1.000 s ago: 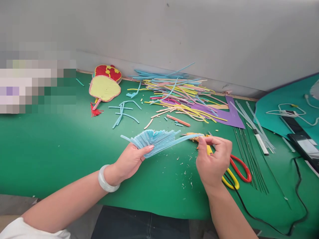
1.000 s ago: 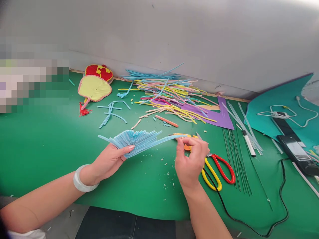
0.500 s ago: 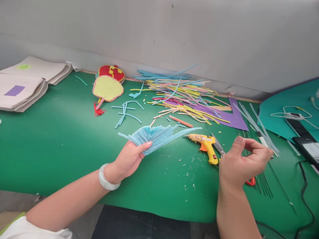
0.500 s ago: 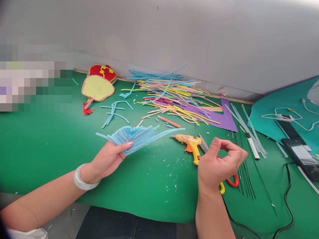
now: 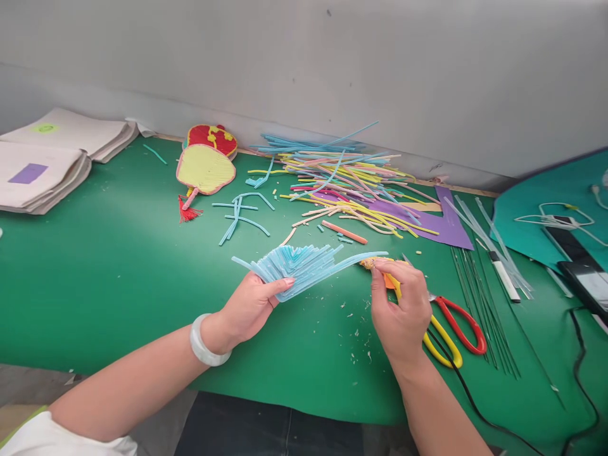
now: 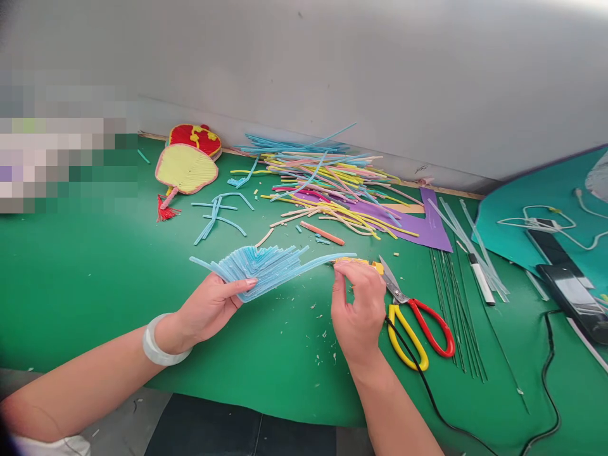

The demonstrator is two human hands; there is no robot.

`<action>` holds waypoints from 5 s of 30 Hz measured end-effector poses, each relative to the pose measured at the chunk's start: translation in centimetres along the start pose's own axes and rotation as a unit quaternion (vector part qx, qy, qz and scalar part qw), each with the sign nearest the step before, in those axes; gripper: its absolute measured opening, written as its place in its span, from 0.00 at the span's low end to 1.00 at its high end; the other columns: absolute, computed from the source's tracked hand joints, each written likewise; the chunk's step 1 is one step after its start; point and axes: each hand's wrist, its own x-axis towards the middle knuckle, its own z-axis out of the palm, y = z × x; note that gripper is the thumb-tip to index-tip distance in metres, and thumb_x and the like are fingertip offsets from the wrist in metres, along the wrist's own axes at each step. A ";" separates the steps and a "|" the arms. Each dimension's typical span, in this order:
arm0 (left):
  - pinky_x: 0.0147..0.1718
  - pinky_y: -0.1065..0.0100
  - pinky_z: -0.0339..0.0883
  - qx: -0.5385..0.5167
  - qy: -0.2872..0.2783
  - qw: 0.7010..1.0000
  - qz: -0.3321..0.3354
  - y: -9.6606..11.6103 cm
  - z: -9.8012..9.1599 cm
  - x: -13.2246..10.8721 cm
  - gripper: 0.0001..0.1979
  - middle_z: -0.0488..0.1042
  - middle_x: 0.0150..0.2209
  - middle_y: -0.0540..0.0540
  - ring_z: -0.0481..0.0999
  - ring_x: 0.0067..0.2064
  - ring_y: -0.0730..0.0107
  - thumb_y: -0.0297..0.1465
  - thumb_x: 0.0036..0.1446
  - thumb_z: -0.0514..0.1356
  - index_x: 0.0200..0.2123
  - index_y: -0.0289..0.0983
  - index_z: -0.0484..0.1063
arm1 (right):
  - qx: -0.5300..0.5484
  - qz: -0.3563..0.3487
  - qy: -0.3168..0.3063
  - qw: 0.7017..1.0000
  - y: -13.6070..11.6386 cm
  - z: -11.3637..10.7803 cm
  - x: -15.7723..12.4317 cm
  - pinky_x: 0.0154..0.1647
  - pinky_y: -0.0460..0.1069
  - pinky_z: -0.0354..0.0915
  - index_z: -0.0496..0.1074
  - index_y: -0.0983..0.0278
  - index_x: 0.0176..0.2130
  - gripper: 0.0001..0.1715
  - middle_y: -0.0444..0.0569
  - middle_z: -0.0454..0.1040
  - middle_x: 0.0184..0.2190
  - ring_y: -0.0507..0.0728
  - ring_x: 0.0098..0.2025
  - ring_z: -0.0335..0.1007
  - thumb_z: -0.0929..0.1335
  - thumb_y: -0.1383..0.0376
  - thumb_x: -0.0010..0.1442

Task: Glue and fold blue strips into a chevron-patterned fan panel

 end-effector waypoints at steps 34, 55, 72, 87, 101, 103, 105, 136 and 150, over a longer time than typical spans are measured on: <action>0.63 0.59 0.59 0.079 -0.093 0.992 0.015 -1.2 0.0 -0.7 0.18 0.75 0.58 0.47 0.67 0.64 0.56 0.32 0.60 0.65 0.54 0.45 0.76 | 0.083 -0.002 -0.256 0.963 -8.0 2.5 0.8 0.47 0.54 0.56 0.71 0.60 0.37 0.04 0.44 0.71 0.33 0.56 0.40 0.68 0.68 0.68 0.66; 0.55 0.56 0.66 0.043 -0.023 0.999 0.010 -0.4 0.3 -0.4 0.16 0.80 0.48 0.42 0.75 0.54 0.53 0.37 0.57 0.68 0.47 0.37 0.78 | 0.104 -0.027 -0.130 0.986 -7.3 2.1 1.1 0.44 0.53 0.60 0.65 0.60 0.38 0.05 0.46 0.70 0.35 0.56 0.39 0.67 0.64 0.67 0.70; 0.58 0.52 0.66 -0.004 -0.007 1.000 -0.003 0.4 0.1 -0.5 0.16 0.80 0.50 0.42 0.74 0.58 0.49 0.34 0.56 0.69 0.48 0.38 0.79 | 0.047 0.049 0.006 0.998 -4.5 1.7 2.9 0.49 0.55 0.66 0.75 0.59 0.43 0.05 0.50 0.73 0.40 0.58 0.46 0.71 0.69 0.62 0.66; 0.51 0.57 0.68 0.039 -0.071 0.996 -0.036 -0.5 0.4 -0.8 0.15 0.81 0.46 0.43 0.79 0.48 0.56 0.37 0.57 0.68 0.47 0.39 0.80 | 0.072 0.014 -0.083 0.994 -6.4 2.8 1.4 0.47 0.54 0.62 0.73 0.59 0.39 0.03 0.46 0.71 0.37 0.56 0.42 0.69 0.68 0.66 0.67; 0.58 0.53 0.68 -0.038 0.002 0.999 0.021 1.4 -0.3 -0.5 0.11 0.82 0.47 0.42 0.77 0.54 0.52 0.30 0.57 0.68 0.44 0.37 0.80 | 0.006 0.104 0.068 0.992 -3.0 1.2 3.7 0.51 0.57 0.64 0.73 0.60 0.42 0.05 0.51 0.71 0.42 0.60 0.48 0.68 0.69 0.61 0.66; 0.57 0.54 0.69 -0.039 0.008 0.999 0.023 1.4 -0.4 -0.4 0.10 0.82 0.46 0.43 0.78 0.54 0.52 0.30 0.57 0.68 0.42 0.37 0.80 | 0.020 0.080 0.049 0.995 -3.4 1.5 3.4 0.52 0.57 0.63 0.73 0.59 0.47 0.09 0.51 0.72 0.43 0.60 0.49 0.69 0.70 0.63 0.65; 0.57 0.54 0.69 -0.036 0.012 0.999 0.020 1.4 -0.4 -0.4 0.09 0.82 0.47 0.42 0.77 0.54 0.52 0.30 0.56 0.68 0.41 0.37 0.81 | 0.034 0.055 0.018 0.998 -3.8 1.7 3.1 0.51 0.57 0.64 0.74 0.58 0.46 0.08 0.50 0.73 0.42 0.60 0.48 0.70 0.70 0.62 0.65; 0.71 0.59 0.43 0.243 0.164 0.911 0.289 0.4 0.4 -2.2 0.28 0.54 0.72 0.51 0.43 0.74 0.55 0.34 0.62 0.63 0.65 0.51 0.65 | 0.453 0.252 -0.273 0.810 -6.5 3.1 1.0 0.49 0.57 0.76 0.62 0.57 0.60 0.29 0.58 0.71 0.58 0.61 0.54 0.75 0.60 0.44 0.69; 0.68 0.35 0.29 0.612 -0.147 0.738 0.244 -0.9 -3.1 0.8 0.22 0.61 0.69 0.41 0.48 0.73 0.52 0.24 0.64 0.53 0.59 0.44 0.70 | 0.235 0.354 -0.005 0.905 -1.5 2.2 3.8 0.49 0.54 0.68 0.71 0.62 0.46 0.29 0.51 0.76 0.44 0.55 0.46 0.73 0.61 0.42 0.67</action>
